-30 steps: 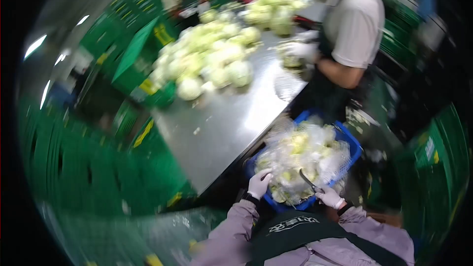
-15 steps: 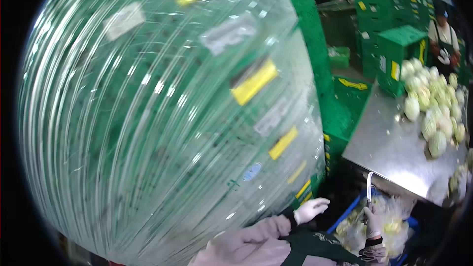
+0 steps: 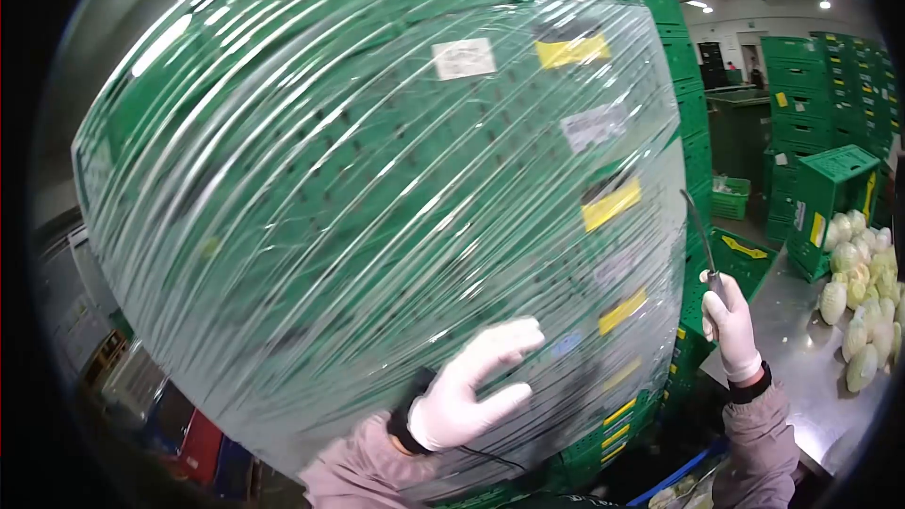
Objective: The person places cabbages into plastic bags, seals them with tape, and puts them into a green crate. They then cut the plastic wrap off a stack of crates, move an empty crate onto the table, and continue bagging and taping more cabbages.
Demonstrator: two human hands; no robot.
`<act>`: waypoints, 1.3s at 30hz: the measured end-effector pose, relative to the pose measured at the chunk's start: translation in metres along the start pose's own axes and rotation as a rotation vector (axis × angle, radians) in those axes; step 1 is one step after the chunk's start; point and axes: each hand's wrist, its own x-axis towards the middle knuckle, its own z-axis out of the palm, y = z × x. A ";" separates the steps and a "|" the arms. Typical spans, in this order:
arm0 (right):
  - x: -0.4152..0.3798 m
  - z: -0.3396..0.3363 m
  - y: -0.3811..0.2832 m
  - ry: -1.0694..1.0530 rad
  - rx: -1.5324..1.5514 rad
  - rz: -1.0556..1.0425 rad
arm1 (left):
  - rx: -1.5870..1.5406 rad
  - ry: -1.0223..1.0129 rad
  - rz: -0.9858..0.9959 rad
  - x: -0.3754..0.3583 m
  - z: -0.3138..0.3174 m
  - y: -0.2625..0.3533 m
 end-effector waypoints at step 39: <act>0.021 0.076 -0.003 -0.091 0.129 -0.035 | 1.855 0.830 0.305 0.282 -0.316 0.144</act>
